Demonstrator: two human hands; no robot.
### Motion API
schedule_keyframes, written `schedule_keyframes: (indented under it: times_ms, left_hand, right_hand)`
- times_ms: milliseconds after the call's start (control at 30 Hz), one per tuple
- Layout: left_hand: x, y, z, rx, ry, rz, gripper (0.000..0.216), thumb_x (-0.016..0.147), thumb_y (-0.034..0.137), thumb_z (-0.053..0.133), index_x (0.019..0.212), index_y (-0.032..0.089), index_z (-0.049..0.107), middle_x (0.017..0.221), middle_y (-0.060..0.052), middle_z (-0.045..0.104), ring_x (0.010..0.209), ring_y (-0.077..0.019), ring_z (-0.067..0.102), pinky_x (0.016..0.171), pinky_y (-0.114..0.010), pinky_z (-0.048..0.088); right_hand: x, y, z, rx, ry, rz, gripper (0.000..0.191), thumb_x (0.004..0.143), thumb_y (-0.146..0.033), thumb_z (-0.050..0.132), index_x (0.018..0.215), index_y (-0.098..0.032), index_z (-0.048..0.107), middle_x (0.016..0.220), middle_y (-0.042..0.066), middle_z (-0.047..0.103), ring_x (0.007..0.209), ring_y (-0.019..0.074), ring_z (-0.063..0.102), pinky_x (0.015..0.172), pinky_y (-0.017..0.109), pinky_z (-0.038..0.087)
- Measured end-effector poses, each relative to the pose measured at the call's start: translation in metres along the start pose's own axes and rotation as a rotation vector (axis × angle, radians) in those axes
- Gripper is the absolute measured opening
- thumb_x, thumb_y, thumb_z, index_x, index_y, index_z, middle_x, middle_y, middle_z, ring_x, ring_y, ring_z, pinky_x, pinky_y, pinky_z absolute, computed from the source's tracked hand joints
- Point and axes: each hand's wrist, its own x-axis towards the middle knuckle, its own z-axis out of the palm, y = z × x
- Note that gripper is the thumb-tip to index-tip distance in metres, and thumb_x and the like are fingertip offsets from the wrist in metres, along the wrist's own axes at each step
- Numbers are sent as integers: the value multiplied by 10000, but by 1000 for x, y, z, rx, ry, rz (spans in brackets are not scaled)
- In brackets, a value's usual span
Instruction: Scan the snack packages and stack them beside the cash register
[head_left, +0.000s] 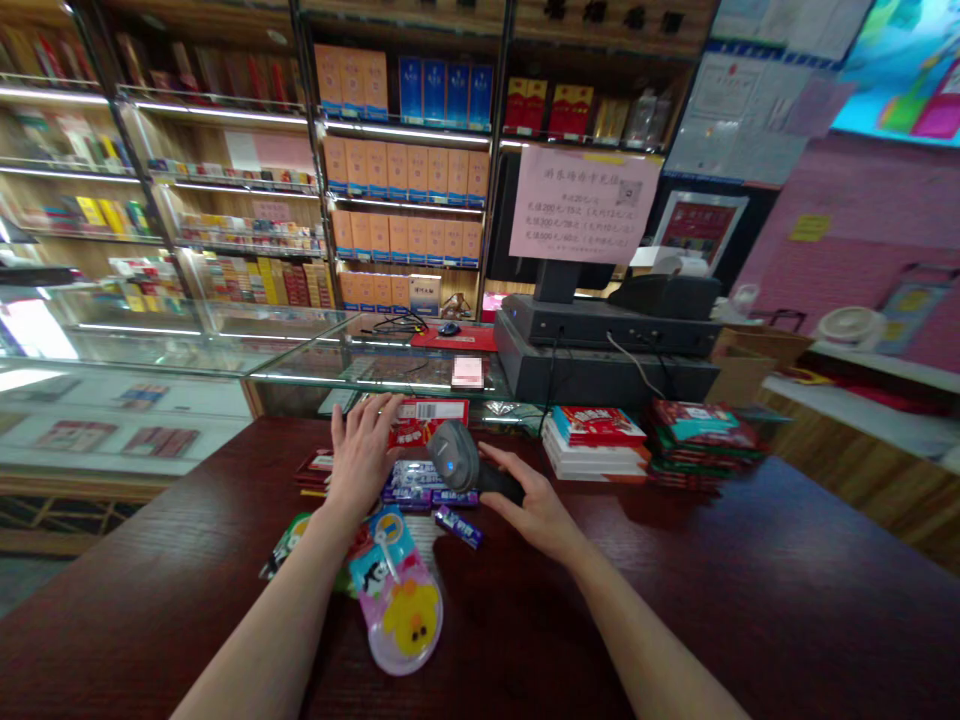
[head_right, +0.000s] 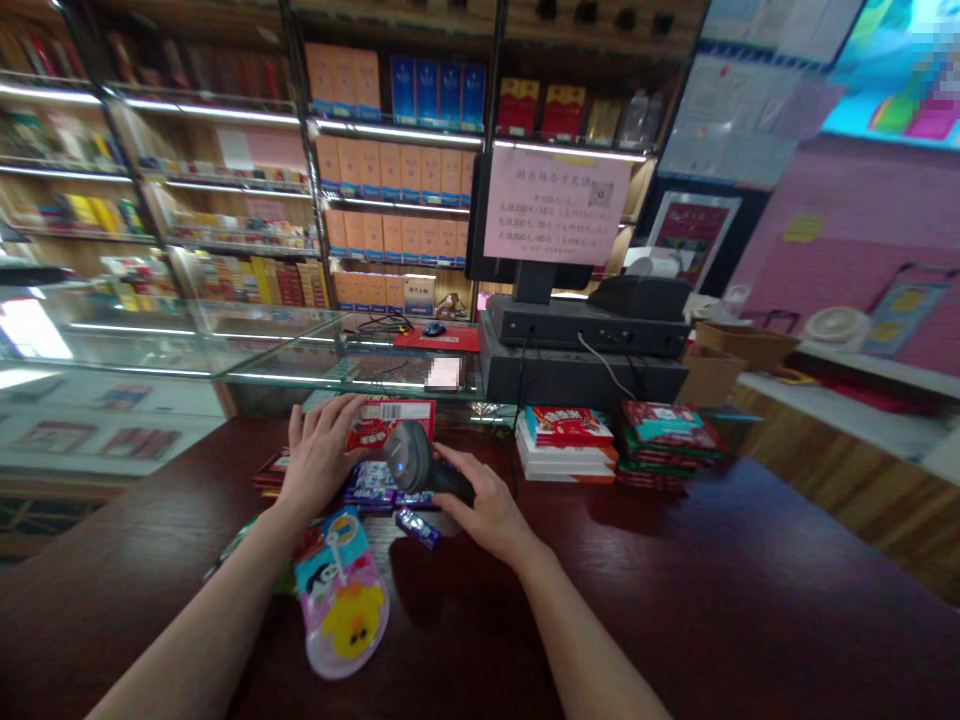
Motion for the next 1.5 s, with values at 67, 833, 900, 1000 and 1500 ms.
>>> schedule_keyframes:
  times_ms: [67, 833, 900, 1000, 1500]
  left_hand:
    - [0, -1, 1, 10, -5, -7, 735, 816, 169, 676, 1492, 256, 400, 1458, -99, 538, 1373, -326, 434, 1228, -625, 134]
    - [2, -1, 1, -11, 5, -27, 715, 826, 158, 654, 1485, 262, 395, 1455, -95, 538, 1352, -331, 448, 1216, -632, 152]
    - [2, 0, 0, -12, 5, -25, 710, 828, 159, 654, 1482, 256, 397, 1462, -93, 534, 1352, -329, 449, 1220, -628, 149]
    - [2, 2, -2, -16, 6, -22, 702, 824, 159, 661, 1474, 244, 409, 1462, -94, 535, 1350, -328, 454, 1222, -622, 150]
    - [2, 5, -6, -47, 28, 8, 716, 831, 183, 662, 1491, 256, 394, 1462, -98, 530, 1351, -319, 456, 1233, -595, 136]
  right_hand:
    - [0, 1, 0, 2, -3, -6, 594, 915, -301, 659, 1479, -310, 470, 1392, 63, 608, 1218, 242, 596, 1063, 398, 452]
    - [-5, 7, 14, -275, -285, 48, 692, 912, -288, 667, 1524, -355, 352, 1438, 61, 575, 1297, 257, 537, 1080, 459, 371]
    - [-5, 6, 16, -291, -313, 30, 684, 915, -282, 660, 1523, -345, 351, 1427, 62, 581, 1288, 245, 545, 1070, 439, 374]
    - [-5, 4, 17, -310, -332, 14, 681, 904, -281, 662, 1516, -326, 368, 1420, 76, 583, 1277, 244, 552, 1057, 421, 378]
    - [-7, 0, 14, -365, -354, -51, 637, 834, -191, 604, 1455, -250, 473, 1402, 93, 597, 1228, 244, 557, 1023, 398, 366]
